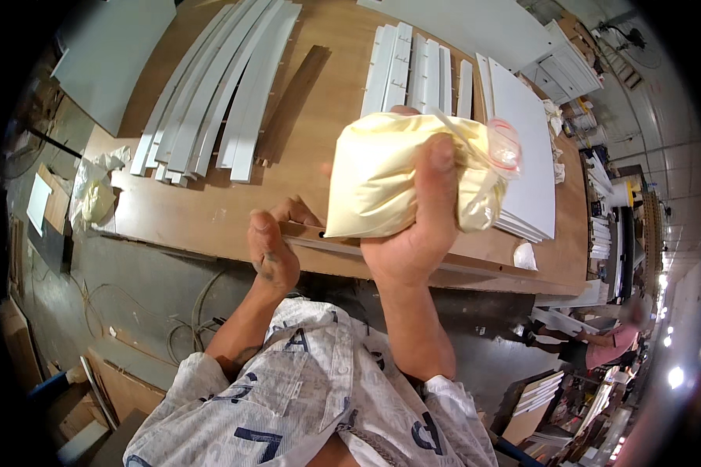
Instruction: The person handles white boards at a large worktable, applies a white paste from a plastic bag to the edge of a wooden panel, and fits boards together.
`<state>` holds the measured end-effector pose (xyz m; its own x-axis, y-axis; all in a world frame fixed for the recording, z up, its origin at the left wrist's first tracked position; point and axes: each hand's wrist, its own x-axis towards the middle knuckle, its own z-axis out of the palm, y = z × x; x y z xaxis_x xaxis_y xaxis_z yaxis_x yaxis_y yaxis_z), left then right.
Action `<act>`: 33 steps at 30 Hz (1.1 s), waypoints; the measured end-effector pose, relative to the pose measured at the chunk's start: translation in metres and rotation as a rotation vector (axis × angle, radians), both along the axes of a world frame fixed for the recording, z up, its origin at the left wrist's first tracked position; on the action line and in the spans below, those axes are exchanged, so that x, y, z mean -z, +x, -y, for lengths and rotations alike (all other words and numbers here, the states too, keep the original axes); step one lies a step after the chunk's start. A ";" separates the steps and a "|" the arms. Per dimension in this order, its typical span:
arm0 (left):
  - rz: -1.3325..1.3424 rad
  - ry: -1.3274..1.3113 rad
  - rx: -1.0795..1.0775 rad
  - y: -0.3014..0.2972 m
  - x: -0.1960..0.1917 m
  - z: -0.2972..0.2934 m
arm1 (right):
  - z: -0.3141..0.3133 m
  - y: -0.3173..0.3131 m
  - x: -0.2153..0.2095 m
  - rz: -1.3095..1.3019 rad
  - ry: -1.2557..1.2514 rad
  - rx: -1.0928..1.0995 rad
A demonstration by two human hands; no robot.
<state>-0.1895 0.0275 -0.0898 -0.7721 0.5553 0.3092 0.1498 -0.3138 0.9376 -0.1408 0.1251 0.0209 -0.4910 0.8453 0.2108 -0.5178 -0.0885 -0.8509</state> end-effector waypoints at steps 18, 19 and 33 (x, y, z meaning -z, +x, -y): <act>-0.072 -0.021 -0.094 0.000 0.000 -0.001 | -0.003 -0.001 0.010 0.061 0.046 0.094; -0.078 -0.019 -0.104 0.000 0.001 -0.002 | -0.003 -0.001 0.010 0.058 0.046 0.085; -0.130 -0.041 -0.118 -0.001 0.005 -0.002 | -0.006 -0.005 0.011 0.065 0.171 0.161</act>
